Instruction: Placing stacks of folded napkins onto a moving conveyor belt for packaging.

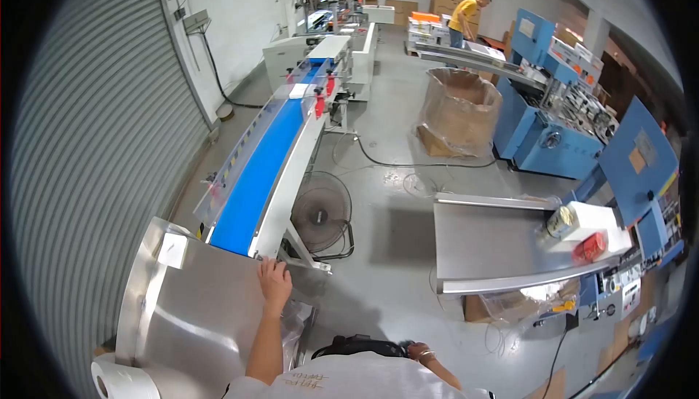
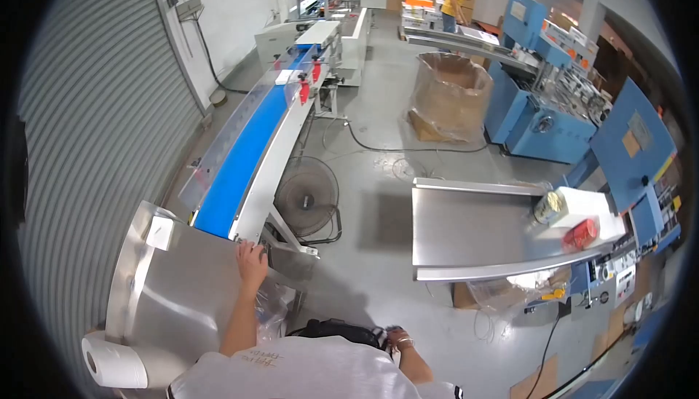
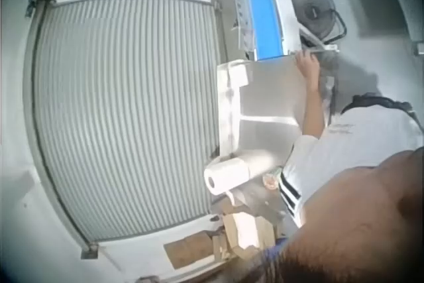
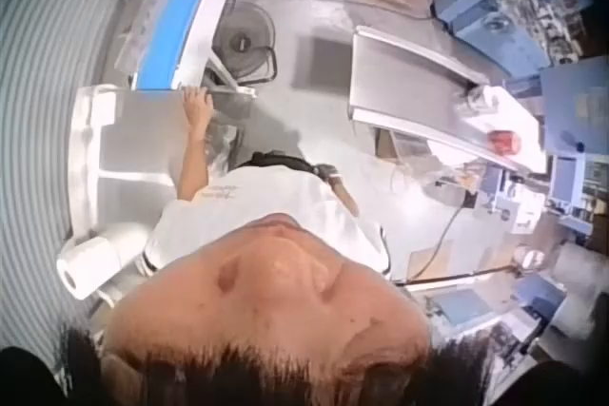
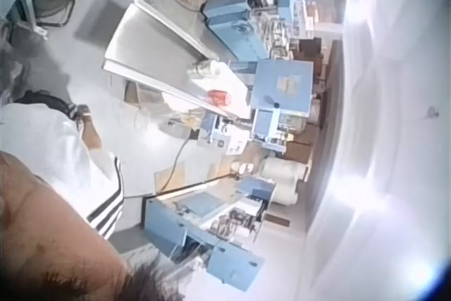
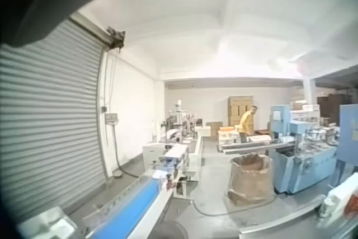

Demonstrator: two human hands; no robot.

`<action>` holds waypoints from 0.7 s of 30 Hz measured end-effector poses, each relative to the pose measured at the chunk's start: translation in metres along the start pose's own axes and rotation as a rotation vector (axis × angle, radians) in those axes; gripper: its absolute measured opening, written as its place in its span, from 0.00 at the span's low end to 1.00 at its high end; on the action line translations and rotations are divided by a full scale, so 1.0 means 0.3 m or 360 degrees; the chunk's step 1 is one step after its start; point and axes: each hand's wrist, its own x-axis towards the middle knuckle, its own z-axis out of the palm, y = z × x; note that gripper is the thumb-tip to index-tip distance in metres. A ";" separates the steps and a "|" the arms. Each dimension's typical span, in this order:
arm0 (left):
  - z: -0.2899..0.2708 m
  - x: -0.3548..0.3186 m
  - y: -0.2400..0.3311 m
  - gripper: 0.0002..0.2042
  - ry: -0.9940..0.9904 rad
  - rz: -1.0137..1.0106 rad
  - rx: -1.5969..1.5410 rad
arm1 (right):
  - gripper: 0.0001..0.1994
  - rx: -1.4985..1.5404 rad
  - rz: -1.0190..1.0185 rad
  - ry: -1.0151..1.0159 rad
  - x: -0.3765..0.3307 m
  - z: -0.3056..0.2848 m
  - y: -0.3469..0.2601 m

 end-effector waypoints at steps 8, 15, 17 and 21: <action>0.063 -0.017 0.337 0.20 0.0000 -0.0371 -0.0486 | 0.08 0.0418 0.0399 0.0272 -0.387 0.065 0.078; 0.097 -0.117 1.088 0.16 0.0114 0.0403 -0.0936 | 0.10 0.0858 0.0566 0.0496 -0.745 0.283 0.383; 0.154 -0.168 1.271 0.15 0.0055 0.0508 -0.1062 | 0.10 0.0075 0.0173 0.0575 -0.789 0.412 0.540; 0.165 -0.261 1.504 0.12 -0.0110 0.0666 -0.1262 | 0.12 0.2077 0.1320 0.0633 -0.966 0.226 0.467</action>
